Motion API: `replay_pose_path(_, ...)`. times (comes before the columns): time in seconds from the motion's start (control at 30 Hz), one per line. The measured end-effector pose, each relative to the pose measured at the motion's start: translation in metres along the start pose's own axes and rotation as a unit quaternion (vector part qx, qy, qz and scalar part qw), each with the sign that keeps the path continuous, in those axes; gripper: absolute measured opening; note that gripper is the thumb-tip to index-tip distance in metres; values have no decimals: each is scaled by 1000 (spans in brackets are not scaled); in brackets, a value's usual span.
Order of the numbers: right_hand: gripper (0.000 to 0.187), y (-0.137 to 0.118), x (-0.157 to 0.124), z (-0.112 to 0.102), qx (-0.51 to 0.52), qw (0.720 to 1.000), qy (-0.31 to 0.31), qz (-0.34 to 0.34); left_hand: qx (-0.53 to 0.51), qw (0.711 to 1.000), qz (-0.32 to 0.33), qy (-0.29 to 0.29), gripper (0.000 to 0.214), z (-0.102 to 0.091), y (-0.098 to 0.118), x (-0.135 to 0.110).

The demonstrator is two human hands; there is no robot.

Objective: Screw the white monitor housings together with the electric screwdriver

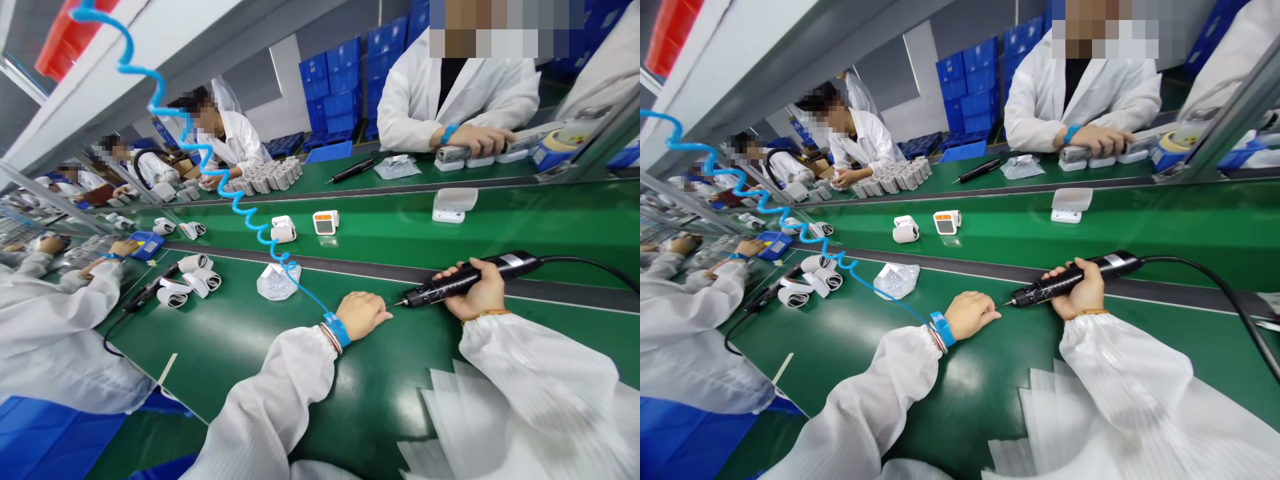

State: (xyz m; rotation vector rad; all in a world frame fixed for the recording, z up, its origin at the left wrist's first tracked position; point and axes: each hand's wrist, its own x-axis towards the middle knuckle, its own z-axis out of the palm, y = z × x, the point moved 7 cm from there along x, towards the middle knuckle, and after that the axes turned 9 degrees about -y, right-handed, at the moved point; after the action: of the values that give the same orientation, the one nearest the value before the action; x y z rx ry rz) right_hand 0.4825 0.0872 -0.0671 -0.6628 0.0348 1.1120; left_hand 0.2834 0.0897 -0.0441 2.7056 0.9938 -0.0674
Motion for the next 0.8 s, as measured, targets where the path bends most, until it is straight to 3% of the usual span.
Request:
replay_pose_path(0.23,12,3,-4,2,-59,998,12,17,43,999,-5,-7,30,4,4,2)
replay_pose_path(0.6,17,-1,-3,0,-59,998,29,22,52,997,-56,-15,26,-6,2,2)
replay_pose_path(0.8,16,2,-6,3,-60,997,28,27,59,998,-36,-13,29,-1,2,4)
